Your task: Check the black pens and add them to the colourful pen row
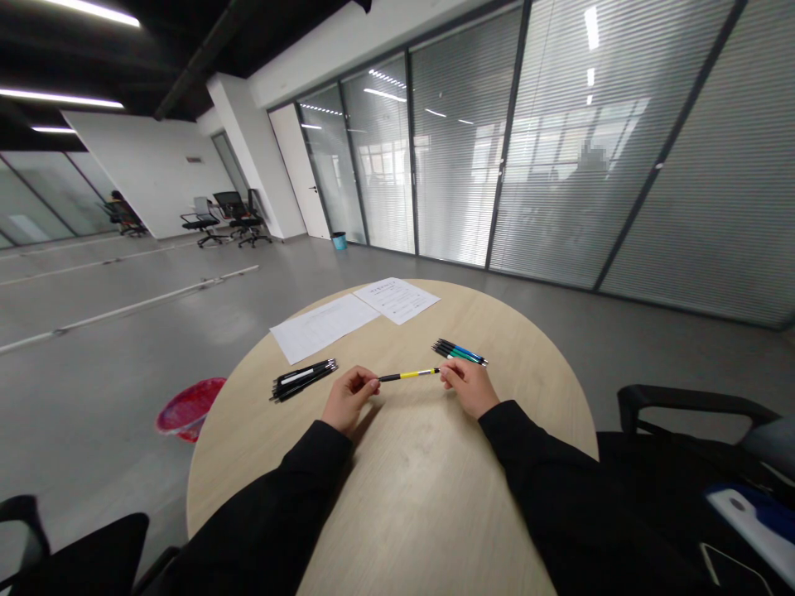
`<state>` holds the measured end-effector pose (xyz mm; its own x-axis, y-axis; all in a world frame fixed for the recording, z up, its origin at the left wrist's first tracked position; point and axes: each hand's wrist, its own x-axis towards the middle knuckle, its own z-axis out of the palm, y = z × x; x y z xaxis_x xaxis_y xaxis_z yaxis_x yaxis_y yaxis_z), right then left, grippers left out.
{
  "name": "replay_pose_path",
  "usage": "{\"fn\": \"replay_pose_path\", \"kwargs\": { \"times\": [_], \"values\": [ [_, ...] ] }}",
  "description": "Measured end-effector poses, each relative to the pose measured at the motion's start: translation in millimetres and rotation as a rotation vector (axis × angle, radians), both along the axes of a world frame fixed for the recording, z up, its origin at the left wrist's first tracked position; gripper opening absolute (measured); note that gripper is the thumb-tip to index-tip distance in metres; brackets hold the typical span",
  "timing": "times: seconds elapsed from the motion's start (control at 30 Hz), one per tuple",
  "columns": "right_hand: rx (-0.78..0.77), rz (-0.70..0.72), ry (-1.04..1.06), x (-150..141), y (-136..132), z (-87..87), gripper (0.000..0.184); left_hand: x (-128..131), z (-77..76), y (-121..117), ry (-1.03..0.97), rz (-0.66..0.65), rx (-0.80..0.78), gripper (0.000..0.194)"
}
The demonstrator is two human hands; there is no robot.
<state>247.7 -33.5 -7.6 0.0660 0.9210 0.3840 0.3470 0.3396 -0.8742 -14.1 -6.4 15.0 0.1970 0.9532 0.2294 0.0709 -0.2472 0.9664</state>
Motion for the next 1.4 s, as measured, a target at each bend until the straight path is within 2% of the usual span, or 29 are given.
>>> {"fn": "replay_pose_path", "kwargs": {
  "times": [0.93, 1.27, 1.4],
  "values": [
    [-0.014, -0.018, -0.097, 1, -2, 4.9, 0.029, -2, 1.8, 0, 0.021, -0.01, 0.016, 0.021],
    [-0.063, 0.008, 0.105, -3, 4, -5.9, 0.027, -2, -2.5, 1, 0.004, 0.02, -0.016, 0.022],
    [0.007, -0.014, 0.027, -2, 1, -3.3, 0.026, -2, -3.0, 1, -0.017, 0.012, -0.032, 0.022]
  ]
}}
